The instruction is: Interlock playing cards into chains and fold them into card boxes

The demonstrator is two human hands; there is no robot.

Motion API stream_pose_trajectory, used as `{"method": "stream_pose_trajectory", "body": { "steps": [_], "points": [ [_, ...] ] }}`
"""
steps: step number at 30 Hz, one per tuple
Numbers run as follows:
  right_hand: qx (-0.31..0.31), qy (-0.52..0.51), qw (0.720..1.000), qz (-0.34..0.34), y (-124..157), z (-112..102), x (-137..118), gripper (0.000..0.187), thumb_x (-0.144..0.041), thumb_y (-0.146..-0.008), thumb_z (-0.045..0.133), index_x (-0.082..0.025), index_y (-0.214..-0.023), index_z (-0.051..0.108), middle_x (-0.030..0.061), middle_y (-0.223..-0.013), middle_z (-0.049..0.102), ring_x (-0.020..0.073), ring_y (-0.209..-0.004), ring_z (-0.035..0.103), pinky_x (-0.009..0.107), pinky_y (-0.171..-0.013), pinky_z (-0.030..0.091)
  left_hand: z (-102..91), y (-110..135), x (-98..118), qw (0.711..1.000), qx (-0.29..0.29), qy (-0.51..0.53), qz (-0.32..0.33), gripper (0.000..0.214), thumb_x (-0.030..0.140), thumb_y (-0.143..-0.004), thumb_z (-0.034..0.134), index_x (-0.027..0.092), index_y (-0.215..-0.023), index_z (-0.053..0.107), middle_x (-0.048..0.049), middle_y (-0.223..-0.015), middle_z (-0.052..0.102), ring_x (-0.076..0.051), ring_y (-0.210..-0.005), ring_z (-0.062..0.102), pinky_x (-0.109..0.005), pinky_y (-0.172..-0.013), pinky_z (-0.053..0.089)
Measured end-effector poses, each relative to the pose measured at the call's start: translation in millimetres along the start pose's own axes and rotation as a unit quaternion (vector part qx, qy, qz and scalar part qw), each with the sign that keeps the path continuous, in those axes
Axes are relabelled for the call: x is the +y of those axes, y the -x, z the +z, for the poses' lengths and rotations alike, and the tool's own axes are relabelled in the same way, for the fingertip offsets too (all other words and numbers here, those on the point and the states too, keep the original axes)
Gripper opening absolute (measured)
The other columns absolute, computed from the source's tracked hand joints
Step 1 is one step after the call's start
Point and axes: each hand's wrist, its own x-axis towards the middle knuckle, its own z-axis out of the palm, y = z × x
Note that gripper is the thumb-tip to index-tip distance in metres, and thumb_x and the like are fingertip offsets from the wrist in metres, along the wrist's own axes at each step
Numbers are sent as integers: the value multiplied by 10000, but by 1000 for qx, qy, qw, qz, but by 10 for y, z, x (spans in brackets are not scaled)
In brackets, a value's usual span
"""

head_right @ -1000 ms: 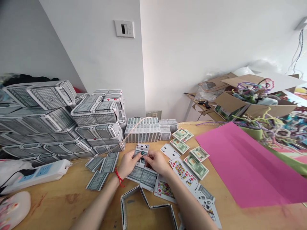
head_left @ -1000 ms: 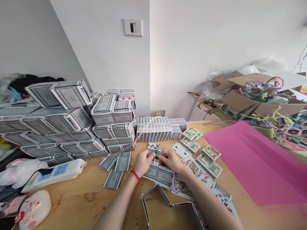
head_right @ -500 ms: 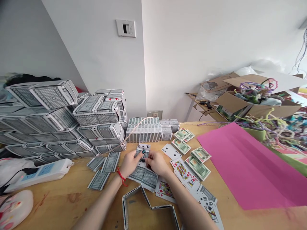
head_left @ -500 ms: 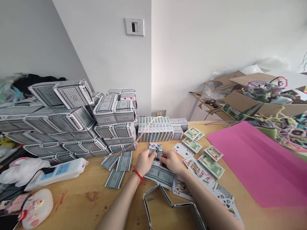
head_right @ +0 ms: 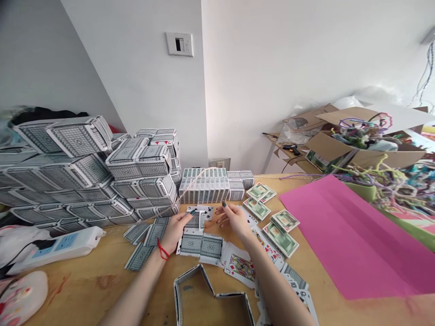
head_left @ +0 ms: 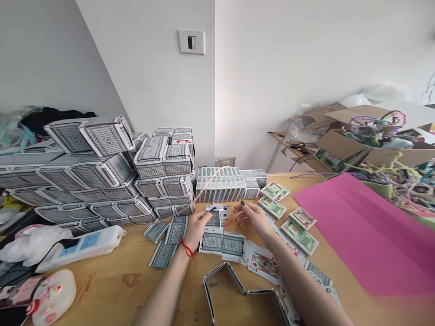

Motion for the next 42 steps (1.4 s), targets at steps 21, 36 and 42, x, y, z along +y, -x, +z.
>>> {"method": "stream_pose_trajectory", "body": {
  "steps": [21, 36, 42],
  "points": [
    [55, 671, 732, 105, 81, -320, -244, 453, -317, -614, 695, -192, -1029, 562, 124, -1050, 574, 322, -998, 522, 359, -723, 387, -21, -26, -17, 984, 55, 170, 1, 369, 206, -666, 593, 169, -1033, 593, -48, -906, 679, -172, -777, 622, -241, -661, 453],
    [35, 562, 824, 61, 35, -422, -253, 108, -273, -632, 608, -185, -597, 553, 3, -633, 607, 157, -625, 556, 233, -523, 346, 92, 22, 22, 951, -6, 303, -61, 278, 236, -609, 694, 147, -868, 646, -38, -792, 709, -191, -747, 646, -257, -626, 470],
    [34, 362, 931, 23, 118, -496, -429, 211, -358, -718, 521, -180, -607, 539, -19, -547, 528, 124, -521, 486, 236, -499, 348, 64, -15, 1, 944, 33, 315, -91, 260, 305, -604, 711, 136, -787, 639, -25, -706, 697, -138, -570, 617, -211, -471, 412]
  ]
}}
